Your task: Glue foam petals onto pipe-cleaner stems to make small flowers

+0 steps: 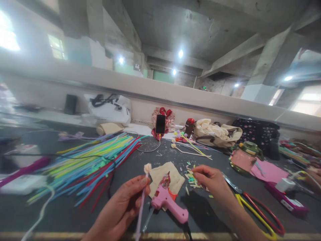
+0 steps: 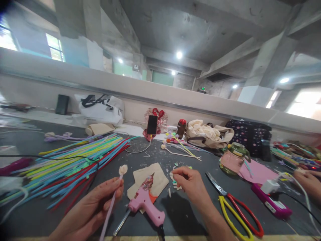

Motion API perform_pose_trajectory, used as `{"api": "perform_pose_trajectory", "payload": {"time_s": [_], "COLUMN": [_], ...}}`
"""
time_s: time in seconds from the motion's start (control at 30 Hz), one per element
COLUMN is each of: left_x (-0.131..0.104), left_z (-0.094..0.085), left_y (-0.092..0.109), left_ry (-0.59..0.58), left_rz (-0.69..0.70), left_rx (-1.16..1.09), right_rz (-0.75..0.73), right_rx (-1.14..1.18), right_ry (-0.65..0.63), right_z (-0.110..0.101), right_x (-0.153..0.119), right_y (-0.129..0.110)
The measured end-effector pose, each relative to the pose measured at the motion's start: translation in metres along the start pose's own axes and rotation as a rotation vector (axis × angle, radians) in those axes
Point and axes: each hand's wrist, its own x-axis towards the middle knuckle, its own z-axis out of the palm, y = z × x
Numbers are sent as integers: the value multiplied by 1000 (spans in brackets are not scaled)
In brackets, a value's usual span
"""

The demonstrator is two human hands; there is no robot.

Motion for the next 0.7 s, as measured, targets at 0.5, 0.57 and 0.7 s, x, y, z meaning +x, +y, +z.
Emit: {"api": "perform_pose_trajectory", "payload": {"time_s": [0.5,0.57,0.7], "left_x": [-13,-13,-12], "left_z": [8,6,6], "left_y": [-17,-18,-21], "left_ry": [-100,-113,-140], "left_rz": [-18,-10,-14], "left_rx": [-61,-47,-5], "right_rz": [-330,-348,-327], "right_rx": [-268,-293,-277], "right_ry": [-259,-266,-273], "right_z": [58,58,60], "right_x": [-11,-12,-13], "right_y": [-83,-85,-86]}}
